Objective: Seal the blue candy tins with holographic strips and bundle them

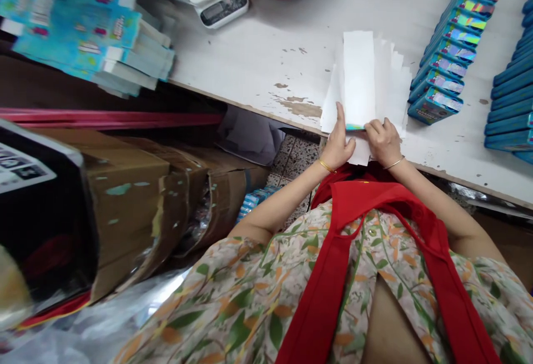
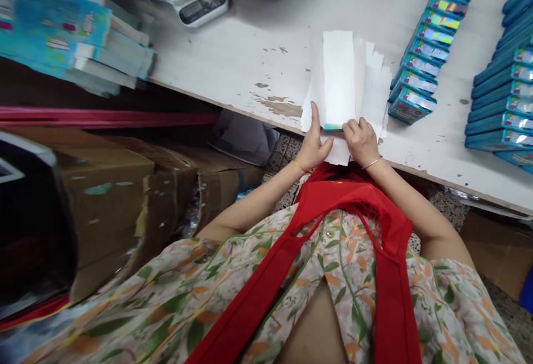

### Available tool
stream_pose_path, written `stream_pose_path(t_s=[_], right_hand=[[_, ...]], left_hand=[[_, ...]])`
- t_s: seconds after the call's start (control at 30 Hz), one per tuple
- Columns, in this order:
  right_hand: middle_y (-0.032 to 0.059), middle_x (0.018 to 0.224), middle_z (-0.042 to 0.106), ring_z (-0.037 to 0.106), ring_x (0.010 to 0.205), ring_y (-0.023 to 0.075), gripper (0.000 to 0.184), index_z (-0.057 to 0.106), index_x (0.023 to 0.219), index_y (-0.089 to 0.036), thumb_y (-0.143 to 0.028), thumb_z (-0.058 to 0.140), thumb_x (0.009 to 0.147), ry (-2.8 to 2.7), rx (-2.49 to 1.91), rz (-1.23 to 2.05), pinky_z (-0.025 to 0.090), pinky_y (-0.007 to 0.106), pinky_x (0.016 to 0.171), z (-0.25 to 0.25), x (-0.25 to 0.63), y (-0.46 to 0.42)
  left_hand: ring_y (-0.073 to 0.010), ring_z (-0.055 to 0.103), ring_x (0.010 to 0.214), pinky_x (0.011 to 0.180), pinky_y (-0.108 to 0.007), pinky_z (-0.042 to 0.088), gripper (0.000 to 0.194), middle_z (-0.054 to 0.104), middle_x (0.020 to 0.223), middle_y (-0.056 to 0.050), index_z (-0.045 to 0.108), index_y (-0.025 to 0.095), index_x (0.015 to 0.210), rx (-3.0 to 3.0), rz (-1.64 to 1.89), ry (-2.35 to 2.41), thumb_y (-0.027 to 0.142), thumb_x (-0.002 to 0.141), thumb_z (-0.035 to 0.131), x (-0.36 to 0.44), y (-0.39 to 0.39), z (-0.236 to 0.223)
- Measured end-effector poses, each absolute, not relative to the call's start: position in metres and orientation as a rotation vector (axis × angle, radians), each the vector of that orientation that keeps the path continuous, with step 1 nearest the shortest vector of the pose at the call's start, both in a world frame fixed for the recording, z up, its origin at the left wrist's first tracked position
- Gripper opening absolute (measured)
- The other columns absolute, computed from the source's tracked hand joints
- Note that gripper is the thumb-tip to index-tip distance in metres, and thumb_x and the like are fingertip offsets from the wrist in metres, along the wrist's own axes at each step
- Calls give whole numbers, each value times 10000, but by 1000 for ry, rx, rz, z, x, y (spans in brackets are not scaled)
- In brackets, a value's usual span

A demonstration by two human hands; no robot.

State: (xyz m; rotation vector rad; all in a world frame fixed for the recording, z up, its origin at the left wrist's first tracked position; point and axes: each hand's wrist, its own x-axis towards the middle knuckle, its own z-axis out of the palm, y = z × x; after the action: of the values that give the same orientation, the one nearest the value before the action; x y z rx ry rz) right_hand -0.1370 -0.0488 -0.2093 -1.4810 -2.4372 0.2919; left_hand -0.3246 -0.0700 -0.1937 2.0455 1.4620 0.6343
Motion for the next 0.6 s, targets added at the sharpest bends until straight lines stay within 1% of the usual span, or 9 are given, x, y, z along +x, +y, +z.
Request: stream_pose_path(t_s=[0.03, 0.1, 0.17, 0.2, 0.23, 0.3, 0.37, 0.47, 0.6], right_hand=[[156, 970, 687, 545, 922, 291, 413, 717, 1019, -200, -257, 311, 1064, -2452, -1483, 280, 492, 475, 793, -208, -137, -47], [143, 909, 664, 533, 895, 283, 380, 701, 916, -204, -228, 347, 1051, -2483, -1476, 248, 468, 446, 758, -206, -138, -44], [143, 909, 661, 530, 880, 280, 364, 692, 889, -200, -195, 359, 1035, -2492, -1487, 225, 456, 434, 734, -205, -138, -43], [144, 912, 661, 530, 874, 281, 368, 692, 896, -197, -183, 350, 1031, -2481, -1501, 225, 455, 433, 729, -205, -139, -42], [146, 917, 661, 531, 871, 281, 377, 695, 915, -195, -173, 335, 1028, -2463, -1519, 233, 457, 435, 729, -205, -139, -42], [152, 928, 661, 535, 873, 287, 402, 698, 969, -190, -156, 301, 1023, -2423, -1550, 263, 465, 445, 742, -206, -140, -43], [162, 942, 660, 543, 882, 295, 413, 695, 985, -184, -143, 285, 1015, -2409, -1566, 295, 472, 456, 755, -207, -142, -43], [177, 958, 664, 555, 900, 309, 416, 690, 940, -180, -158, 283, 1021, -2415, -1561, 304, 483, 462, 753, -210, -144, -43], [163, 1009, 693, 581, 915, 303, 410, 695, 949, -197, -222, 297, 1047, -2393, -1535, 248, 523, 463, 770, -213, -145, -44]], left_hand=[[-287, 161, 1647, 1307, -527, 320, 990, 72, 1764, -199, -347, 201, 1581, 2077, 675, 1499, 164, 976, 436, -327, -67, -185], [-303, 304, 1599, 1262, -516, 379, 867, 304, 1701, -206, -146, 182, 1658, 2232, 573, 1469, 159, 993, 410, -326, -58, -164], [-310, 545, 1426, 1151, -496, 476, 734, 596, 1463, -230, 46, 125, 1678, 2358, 272, 1398, 90, 999, 324, -318, -48, -144], [-305, 644, 1296, 1076, -474, 519, 698, 689, 1307, -229, 115, 98, 1672, 2384, 98, 1378, 59, 997, 288, -313, -43, -136], [-296, 703, 1175, 1002, -449, 546, 678, 735, 1177, -223, 166, 81, 1665, 2392, -58, 1374, 39, 996, 267, -307, -38, -129], [-284, 739, 1053, 897, -403, 562, 662, 755, 1087, -222, 223, 70, 1650, 2398, -264, 1381, 29, 993, 281, -297, -29, -122], [-274, 742, 1043, 850, -360, 557, 655, 752, 1125, -229, 259, 62, 1633, 2410, -340, 1371, 34, 982, 329, -291, -21, -120], [-262, 742, 1051, 826, -318, 543, 640, 761, 1129, -206, 327, 46, 1578, 2392, -374, 1341, 35, 943, 402, -289, -11, -121], [-287, 722, 1114, 850, -323, 537, 587, 751, 1174, -209, 450, 36, 1467, 2341, -444, 1286, 58, 885, 522, -290, 7, -122]])
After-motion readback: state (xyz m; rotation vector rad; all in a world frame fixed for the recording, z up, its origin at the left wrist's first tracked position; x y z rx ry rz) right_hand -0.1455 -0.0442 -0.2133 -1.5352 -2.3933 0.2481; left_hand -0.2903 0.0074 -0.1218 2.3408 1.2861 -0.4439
